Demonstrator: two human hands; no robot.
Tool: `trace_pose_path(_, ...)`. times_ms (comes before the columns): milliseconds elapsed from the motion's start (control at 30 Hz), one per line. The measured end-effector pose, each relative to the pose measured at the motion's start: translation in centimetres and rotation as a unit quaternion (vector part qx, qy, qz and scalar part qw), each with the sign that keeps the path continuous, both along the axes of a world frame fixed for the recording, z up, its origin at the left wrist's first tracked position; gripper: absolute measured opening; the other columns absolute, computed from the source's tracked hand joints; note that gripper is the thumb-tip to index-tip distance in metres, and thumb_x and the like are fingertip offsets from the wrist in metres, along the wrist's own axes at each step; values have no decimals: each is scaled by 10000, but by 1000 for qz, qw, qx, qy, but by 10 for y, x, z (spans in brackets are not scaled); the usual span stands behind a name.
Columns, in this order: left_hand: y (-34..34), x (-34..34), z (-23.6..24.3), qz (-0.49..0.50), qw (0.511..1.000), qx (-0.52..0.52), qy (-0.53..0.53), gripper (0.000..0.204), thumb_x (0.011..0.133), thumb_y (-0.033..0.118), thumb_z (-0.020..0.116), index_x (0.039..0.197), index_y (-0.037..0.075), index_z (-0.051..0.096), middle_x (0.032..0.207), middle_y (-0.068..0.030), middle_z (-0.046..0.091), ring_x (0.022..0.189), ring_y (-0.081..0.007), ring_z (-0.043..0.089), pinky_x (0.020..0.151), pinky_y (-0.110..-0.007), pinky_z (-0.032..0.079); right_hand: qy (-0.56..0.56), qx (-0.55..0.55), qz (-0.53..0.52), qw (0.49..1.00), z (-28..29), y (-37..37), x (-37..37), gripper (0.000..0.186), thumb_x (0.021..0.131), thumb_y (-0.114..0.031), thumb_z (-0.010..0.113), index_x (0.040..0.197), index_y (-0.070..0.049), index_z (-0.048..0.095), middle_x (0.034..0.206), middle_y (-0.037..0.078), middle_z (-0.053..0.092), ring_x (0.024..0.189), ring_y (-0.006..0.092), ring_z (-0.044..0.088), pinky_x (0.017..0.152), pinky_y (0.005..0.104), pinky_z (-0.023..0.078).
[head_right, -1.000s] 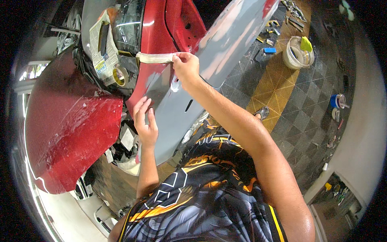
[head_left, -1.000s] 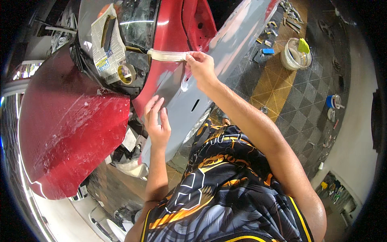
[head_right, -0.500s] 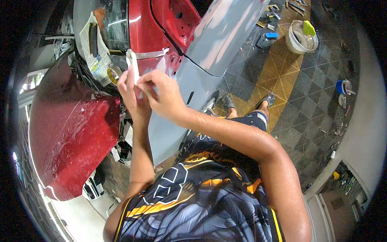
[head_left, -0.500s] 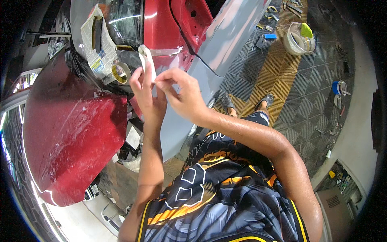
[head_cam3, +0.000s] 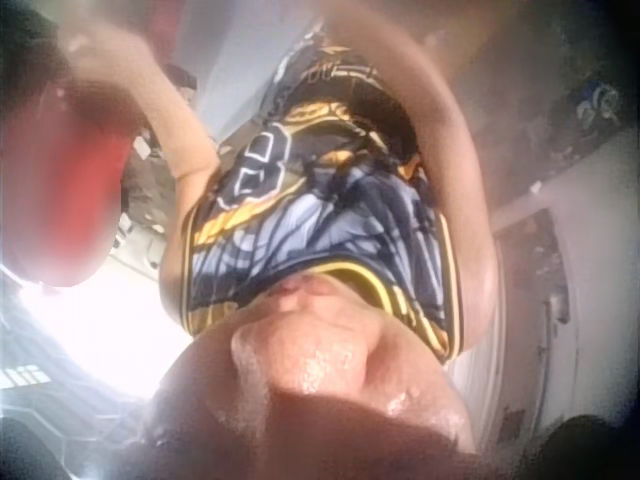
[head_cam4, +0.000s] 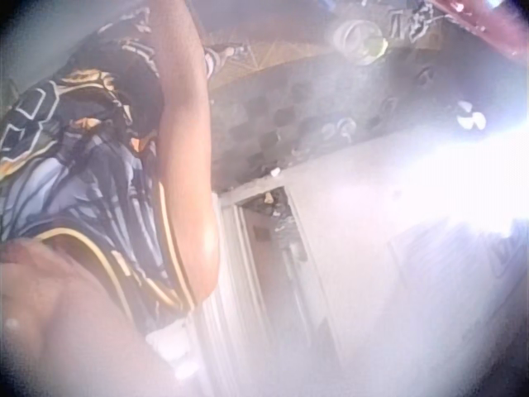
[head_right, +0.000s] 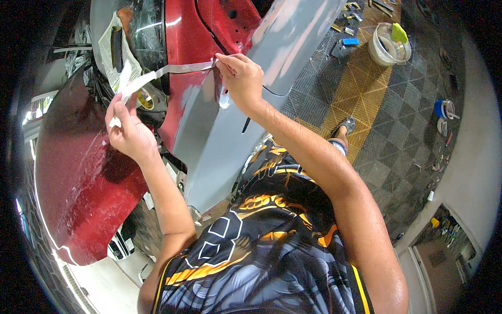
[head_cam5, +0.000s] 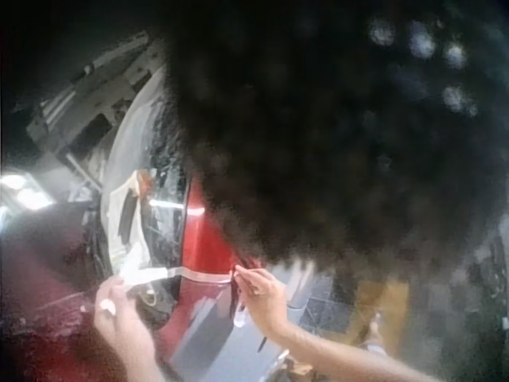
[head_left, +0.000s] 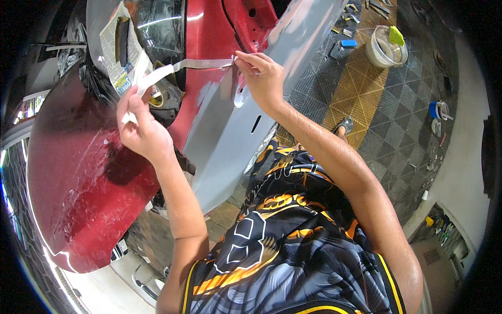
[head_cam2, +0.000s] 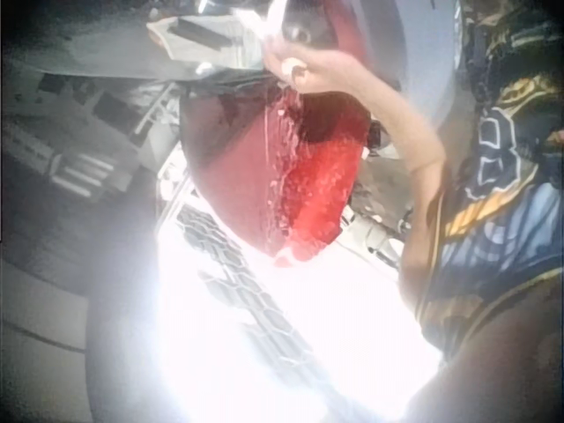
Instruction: The person sands the front fender of a red car using a sanding block. They repeatedly rub the block over the gray primed area, pause to wipe the surface with a cloth, and continue sanding along the wheel arch and side panel.
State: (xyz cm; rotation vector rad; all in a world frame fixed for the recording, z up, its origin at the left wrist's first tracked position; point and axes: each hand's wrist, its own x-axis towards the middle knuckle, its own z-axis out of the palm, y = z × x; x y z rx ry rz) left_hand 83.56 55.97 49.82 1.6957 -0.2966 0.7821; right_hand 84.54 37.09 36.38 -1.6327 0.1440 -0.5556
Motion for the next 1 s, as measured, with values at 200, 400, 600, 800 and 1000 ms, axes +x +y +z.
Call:
trace_pose_path(200, 9, 6, 17, 9, 981, -193, 2, 284, 1037, 174, 509, 1128, -94, 521, 1170, -287, 602, 1110, -422, 638, 980, -506, 543, -130, -192, -12, 973, -12, -15, 13, 159, 842, -88, 703, 992, -96, 753, 929, 37, 714, 775, 221, 687, 679, 300, 552)
trace_pose_path(400, 12, 0, 13, -127, 956, -254, 69, 229, 1037, 173, 514, 1127, -33, 552, 889, -79, 585, 749, -174, 528, 764, -366, 489, -277, -344, 6, 897, -15, -31, 35, 128, 785, -132, 694, 887, -78, 639, 834, 47, 629, 721, 246, 637, 642, 367, 541)
trace_pose_path(600, -19, -12, 25, -198, 907, -339, 154, 168, 1030, 137, 520, 1102, -2, 582, 796, -29, 499, 664, -111, 392, 647, -304, 386, -200, -321, 55, 924, -11, -26, 37, 208, 715, -81, 695, 835, -78, 525, 767, 42, 581, 671, 245, 605, 584, 352, 501)
trace_pose_path(800, -33, -27, 21, -192, 931, -290, 109, 189, 1024, 117, 519, 1134, -24, 580, 791, -31, 520, 669, -109, 410, 655, -300, 406, -120, -70, 214, 967, 25, -11, -13, 143, 767, -60, 636, 888, -23, 570, 770, 95, 599, 698, 208, 631, 642, 324, 517)
trace_pose_path(1000, -24, -36, 21, -21, 984, -146, 104, 244, 1008, 103, 529, 1171, -77, 558, 858, -94, 591, 769, -156, 532, 812, -352, 503, -176, 28, 258, 950, 94, 51, -45, 138, 744, -96, 650, 868, -64, 598, 785, 112, 607, 715, 294, 633, 637, 376, 518)
